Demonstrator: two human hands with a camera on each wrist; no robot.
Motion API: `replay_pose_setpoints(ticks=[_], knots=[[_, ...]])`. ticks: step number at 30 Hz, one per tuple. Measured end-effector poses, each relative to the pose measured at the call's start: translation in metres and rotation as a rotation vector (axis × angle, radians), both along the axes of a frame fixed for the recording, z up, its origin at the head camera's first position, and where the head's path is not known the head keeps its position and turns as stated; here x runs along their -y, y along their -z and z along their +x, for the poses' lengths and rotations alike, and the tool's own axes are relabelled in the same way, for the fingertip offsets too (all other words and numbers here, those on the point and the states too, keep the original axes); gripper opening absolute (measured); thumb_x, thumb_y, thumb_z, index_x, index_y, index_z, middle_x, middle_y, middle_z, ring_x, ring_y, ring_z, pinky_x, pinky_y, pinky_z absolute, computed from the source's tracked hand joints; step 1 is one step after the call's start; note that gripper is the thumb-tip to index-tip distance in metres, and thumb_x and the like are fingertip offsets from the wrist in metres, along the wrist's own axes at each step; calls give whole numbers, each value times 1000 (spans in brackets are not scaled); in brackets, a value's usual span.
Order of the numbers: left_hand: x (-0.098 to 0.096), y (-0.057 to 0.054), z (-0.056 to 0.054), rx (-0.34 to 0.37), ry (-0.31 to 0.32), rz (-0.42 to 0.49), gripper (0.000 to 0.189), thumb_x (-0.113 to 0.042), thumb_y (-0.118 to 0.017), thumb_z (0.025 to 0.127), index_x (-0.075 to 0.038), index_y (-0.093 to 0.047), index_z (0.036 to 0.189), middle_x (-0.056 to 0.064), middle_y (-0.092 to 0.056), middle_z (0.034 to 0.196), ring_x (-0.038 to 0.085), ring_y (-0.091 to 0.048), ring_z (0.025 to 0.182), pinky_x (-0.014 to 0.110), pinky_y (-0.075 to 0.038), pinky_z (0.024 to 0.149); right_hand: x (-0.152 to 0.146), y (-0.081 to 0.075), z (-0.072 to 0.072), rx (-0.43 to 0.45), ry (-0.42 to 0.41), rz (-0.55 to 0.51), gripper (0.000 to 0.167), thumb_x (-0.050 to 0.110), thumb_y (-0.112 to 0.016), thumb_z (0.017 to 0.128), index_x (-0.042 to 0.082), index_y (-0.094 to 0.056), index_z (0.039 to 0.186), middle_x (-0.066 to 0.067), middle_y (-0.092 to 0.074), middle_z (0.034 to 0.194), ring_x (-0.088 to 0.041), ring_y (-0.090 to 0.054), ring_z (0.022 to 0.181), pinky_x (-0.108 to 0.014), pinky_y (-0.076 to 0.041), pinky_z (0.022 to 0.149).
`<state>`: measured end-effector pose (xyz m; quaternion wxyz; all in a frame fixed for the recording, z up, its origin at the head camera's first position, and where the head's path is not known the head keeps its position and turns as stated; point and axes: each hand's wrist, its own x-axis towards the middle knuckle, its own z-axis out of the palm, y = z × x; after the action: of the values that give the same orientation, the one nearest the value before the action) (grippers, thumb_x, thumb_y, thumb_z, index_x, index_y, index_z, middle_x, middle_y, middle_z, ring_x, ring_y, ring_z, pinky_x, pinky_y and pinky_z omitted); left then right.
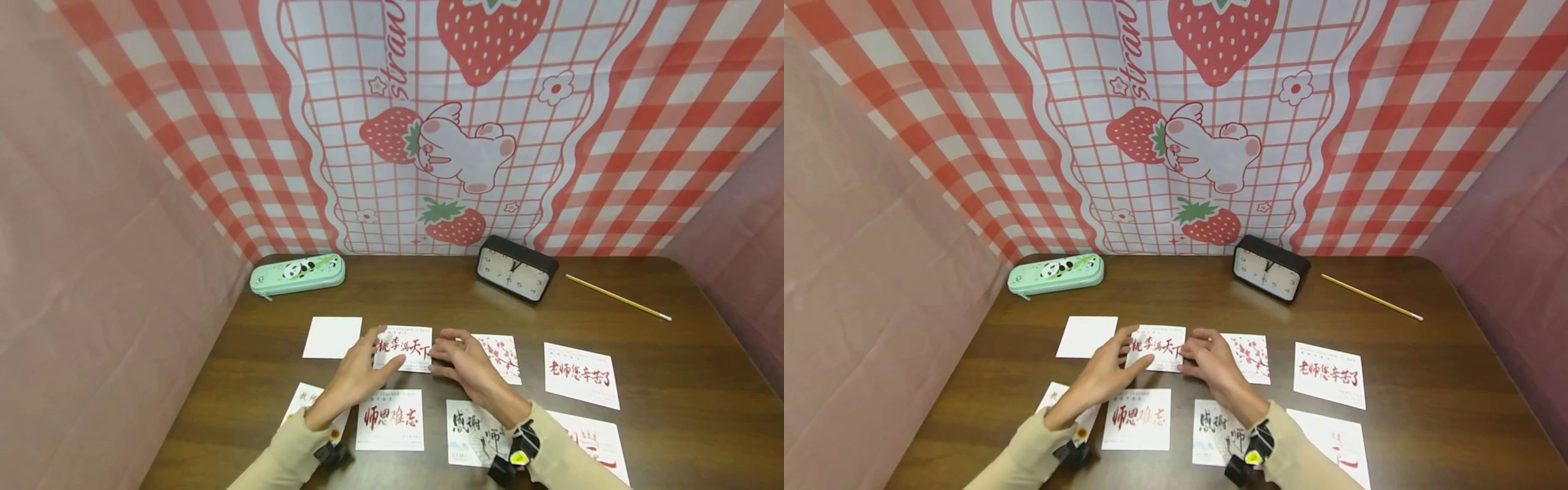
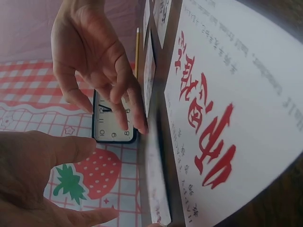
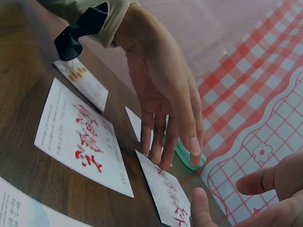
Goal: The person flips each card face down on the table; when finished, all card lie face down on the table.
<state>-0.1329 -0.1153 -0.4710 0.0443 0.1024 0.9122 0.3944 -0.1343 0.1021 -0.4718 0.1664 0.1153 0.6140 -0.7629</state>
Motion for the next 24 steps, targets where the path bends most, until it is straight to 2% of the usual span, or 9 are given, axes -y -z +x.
replay_pose_setpoints(ticks=[6,10,16,24], knots=[[-3,-2,0,-5,7,8,72,-40,-73,96,1,-48,150,28,-61,142,45,-62,128,60,-51,106,0,0,-3,-10,-4,63,49,7,-54,103,-11,-40,146,-32,-58,134,-34,-67,120,-33,-64,87],[-4,-3,1,-13,12,4,71,-39,-73,96,0,-48,150,28,-62,141,46,-62,128,61,-51,106,0,-1,-3,-21,7,110,48,6,-54,102,-11,-41,145,-33,-57,136,-34,-65,119,-35,-65,87],[-3,-4,2,-9,3,-5,71,-39,-73,96,0,-48,150,29,-64,137,46,-64,125,61,-53,103,2,-4,-3,9,-17,87,51,7,-54,102,-11,-38,147,-33,-55,136,-33,-65,118,-39,-63,95],[-4,-3,3,14,-3,-14,71,-41,-73,96,-3,-48,151,27,-65,138,44,-64,125,61,-53,103,2,-5,-5,53,-8,54,58,8,-53,100,-10,-32,151,-30,-49,143,-35,-61,122,-36,-64,91]])
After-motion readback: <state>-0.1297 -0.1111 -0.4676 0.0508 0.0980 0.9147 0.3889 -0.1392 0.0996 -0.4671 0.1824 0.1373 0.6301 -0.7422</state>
